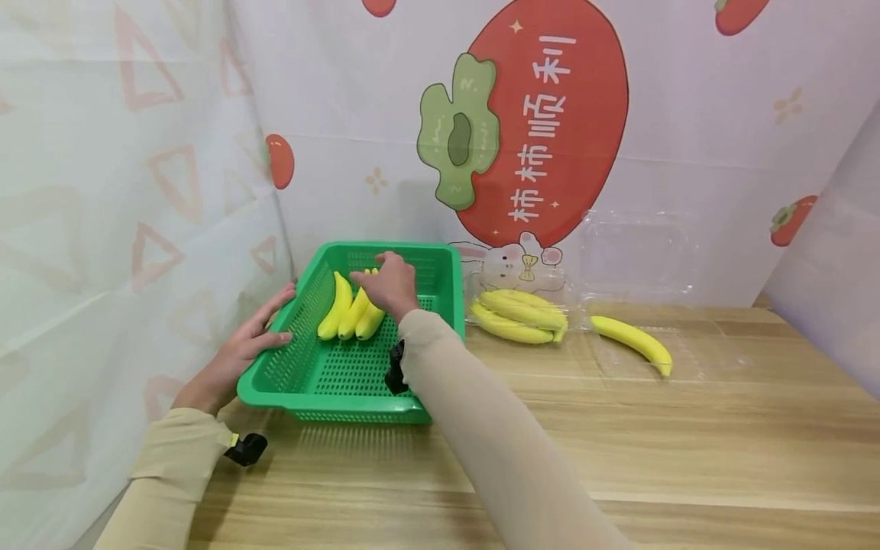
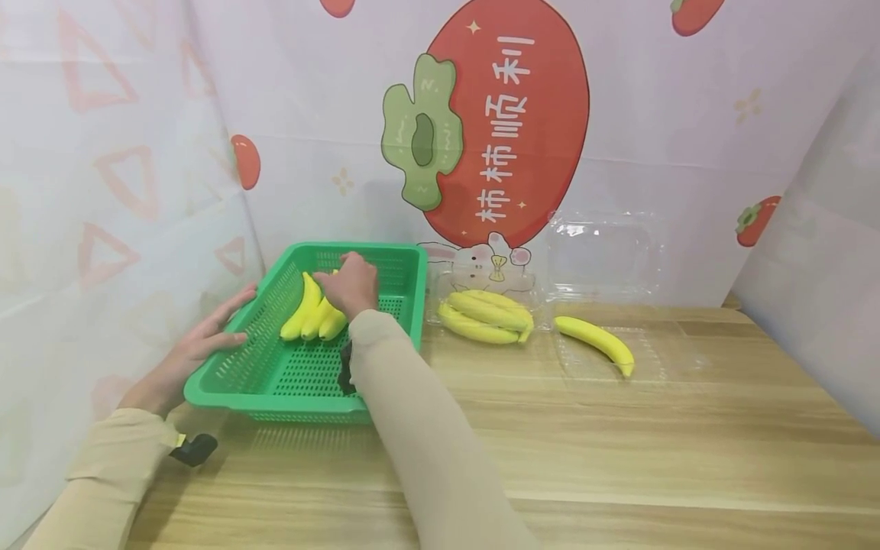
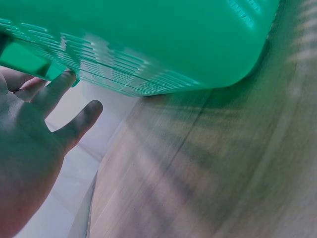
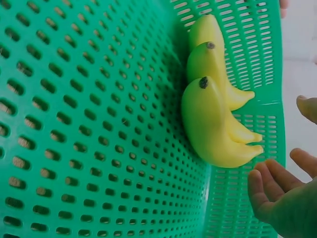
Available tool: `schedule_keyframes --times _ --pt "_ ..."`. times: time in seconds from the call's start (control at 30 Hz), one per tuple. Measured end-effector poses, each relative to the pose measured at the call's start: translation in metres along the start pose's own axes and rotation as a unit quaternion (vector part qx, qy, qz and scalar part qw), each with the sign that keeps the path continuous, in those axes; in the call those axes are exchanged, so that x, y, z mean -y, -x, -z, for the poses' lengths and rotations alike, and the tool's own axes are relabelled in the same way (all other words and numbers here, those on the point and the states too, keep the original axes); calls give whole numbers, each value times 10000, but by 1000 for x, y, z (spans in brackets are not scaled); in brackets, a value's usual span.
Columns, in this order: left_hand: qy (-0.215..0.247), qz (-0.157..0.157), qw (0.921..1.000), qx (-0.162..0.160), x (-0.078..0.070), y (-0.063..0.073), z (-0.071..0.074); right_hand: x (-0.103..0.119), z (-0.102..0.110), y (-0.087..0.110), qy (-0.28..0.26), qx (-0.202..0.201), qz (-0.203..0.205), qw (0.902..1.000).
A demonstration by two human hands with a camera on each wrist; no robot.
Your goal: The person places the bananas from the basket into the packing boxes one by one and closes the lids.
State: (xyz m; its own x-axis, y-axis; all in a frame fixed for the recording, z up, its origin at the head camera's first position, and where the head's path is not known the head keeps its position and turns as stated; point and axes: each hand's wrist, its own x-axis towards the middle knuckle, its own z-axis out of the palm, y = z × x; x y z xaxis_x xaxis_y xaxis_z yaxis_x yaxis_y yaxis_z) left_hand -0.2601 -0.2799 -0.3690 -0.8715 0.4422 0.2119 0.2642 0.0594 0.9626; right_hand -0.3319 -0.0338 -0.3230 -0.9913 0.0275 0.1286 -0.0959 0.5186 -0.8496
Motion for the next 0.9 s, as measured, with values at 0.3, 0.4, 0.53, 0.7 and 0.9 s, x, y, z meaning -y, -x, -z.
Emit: schedule_keyframes --times 0.3,0.4,0.53,0.7,0.9 --pt "26 -30 10000 -8 -1 -1 1 0 -4 0 590 289 -178 9977" --pt "65 -56 10000 -31 0 -1 2 -1 -6 1 885 454 -207 9948" --pt "111 -88 9999 -40 1 0 2 -3 -9 1 1152 666 -236 9908" --pt "89 -86 9999 -42 2 0 3 -5 -11 1 1327 833 -326 9871" --pt "59 -84 9999 -57 1 0 2 -6 -10 0 1744 1092 -323 9781"
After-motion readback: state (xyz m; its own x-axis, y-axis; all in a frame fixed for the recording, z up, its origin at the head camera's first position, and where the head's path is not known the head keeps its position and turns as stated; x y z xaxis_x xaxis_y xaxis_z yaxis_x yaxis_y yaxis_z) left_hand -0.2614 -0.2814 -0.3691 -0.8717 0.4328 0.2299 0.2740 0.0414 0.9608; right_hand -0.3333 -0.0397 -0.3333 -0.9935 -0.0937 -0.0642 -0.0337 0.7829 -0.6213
